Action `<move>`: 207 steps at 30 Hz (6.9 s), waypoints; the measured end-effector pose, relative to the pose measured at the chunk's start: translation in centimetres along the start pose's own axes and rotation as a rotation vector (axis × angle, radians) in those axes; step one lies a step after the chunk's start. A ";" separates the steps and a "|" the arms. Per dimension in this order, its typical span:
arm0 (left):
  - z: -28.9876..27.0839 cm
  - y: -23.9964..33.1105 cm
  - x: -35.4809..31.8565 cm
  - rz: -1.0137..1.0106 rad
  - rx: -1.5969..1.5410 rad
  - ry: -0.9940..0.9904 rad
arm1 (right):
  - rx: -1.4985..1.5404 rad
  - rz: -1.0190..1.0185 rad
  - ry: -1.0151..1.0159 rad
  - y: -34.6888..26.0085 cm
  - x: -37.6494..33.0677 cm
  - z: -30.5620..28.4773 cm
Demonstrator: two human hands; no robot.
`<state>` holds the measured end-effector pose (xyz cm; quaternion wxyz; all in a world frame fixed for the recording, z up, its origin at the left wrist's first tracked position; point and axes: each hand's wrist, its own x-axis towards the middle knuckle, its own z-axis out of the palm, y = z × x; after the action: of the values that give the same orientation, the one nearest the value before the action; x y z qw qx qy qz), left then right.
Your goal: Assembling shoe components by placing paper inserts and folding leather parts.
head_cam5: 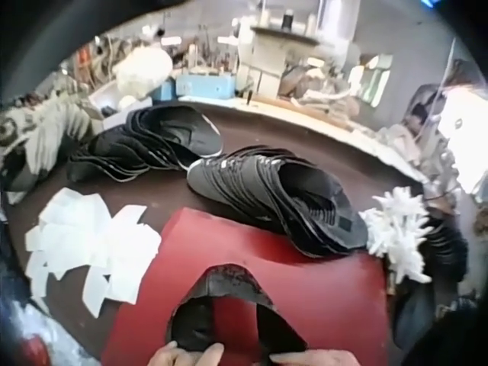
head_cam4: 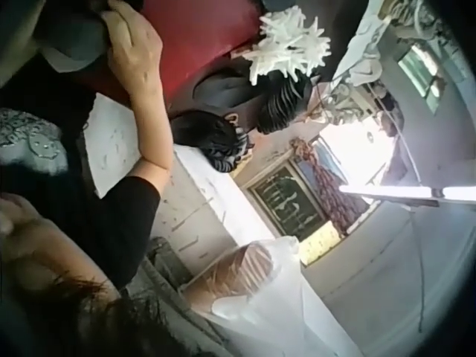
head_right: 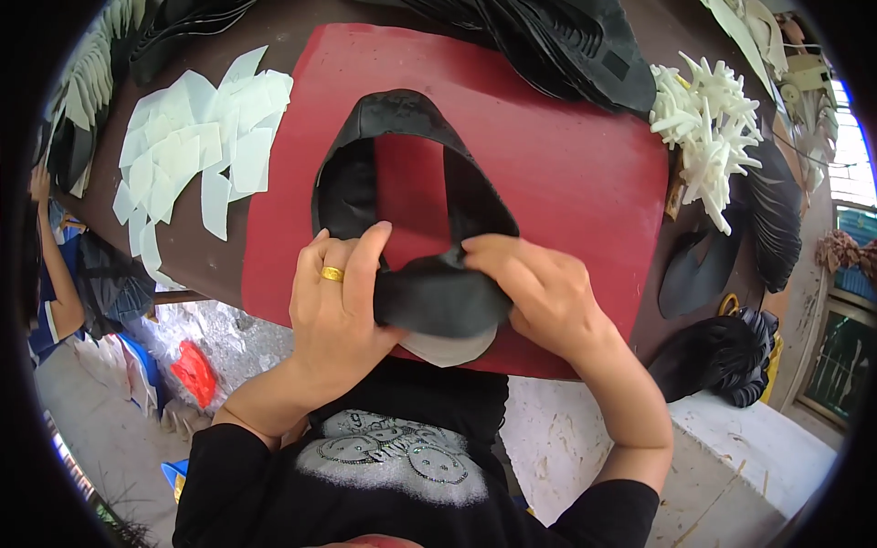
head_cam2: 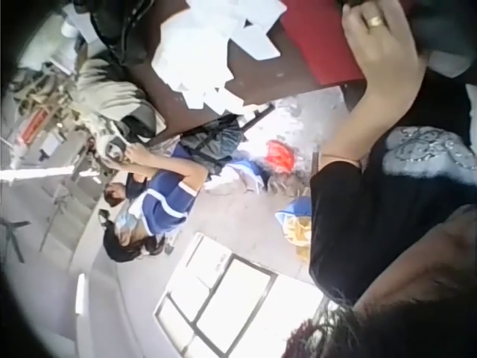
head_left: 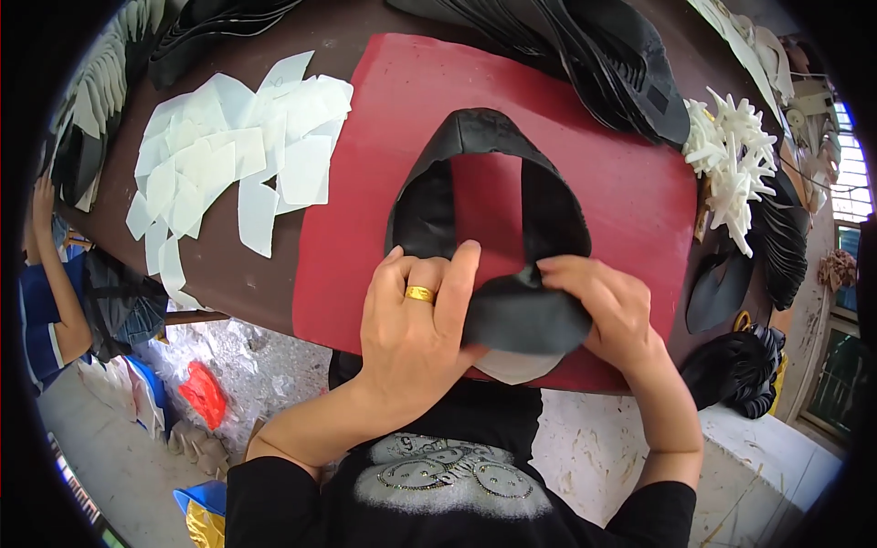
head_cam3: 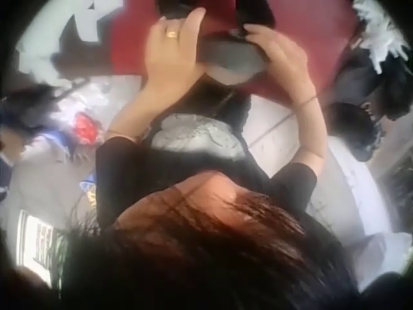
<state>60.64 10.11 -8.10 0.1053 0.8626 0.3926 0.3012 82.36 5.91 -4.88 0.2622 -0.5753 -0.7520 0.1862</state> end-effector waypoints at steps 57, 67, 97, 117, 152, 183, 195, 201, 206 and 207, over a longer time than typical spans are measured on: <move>-3.2 4.0 0.9 0.692 0.191 -0.293 | 0.234 0.299 0.384 -0.2 -7.3 -2.7; -2.5 4.0 -0.2 0.606 0.069 -0.346 | 0.011 0.346 0.447 -0.4 -6.5 -2.0; -4.1 1.5 1.7 0.508 0.376 -0.149 | -0.631 0.304 0.056 -6.8 -3.4 1.3; -2.2 6.5 2.9 0.828 0.108 -0.253 | -0.410 0.318 0.091 -2.8 -11.8 -2.7; -4.6 6.0 6.9 0.642 0.409 0.139 | -0.878 -0.304 0.021 -5.2 -8.0 -7.5; -2.7 4.1 2.9 0.649 0.494 -0.007 | -1.010 -0.315 -0.148 -6.2 -3.7 -6.0; -8.5 8.6 6.0 -0.224 -1.604 0.058 | 0.069 0.009 0.439 -11.2 -2.2 -10.5; -7.7 7.3 2.8 -0.367 -2.116 -0.025 | 0.420 -0.024 0.198 -11.7 -1.9 -8.2; -9.5 8.5 0.9 -0.651 -1.577 0.164 | 0.404 -0.055 -0.043 -11.6 -0.7 -8.8; -9.7 8.4 0.5 -0.651 -1.574 0.167 | 0.406 -0.058 -0.044 -11.8 -0.7 -8.9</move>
<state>60.28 4.33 3.36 0.7257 0.3575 0.3038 0.5032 78.82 1.93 8.89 0.3616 -0.4847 -0.7207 0.3390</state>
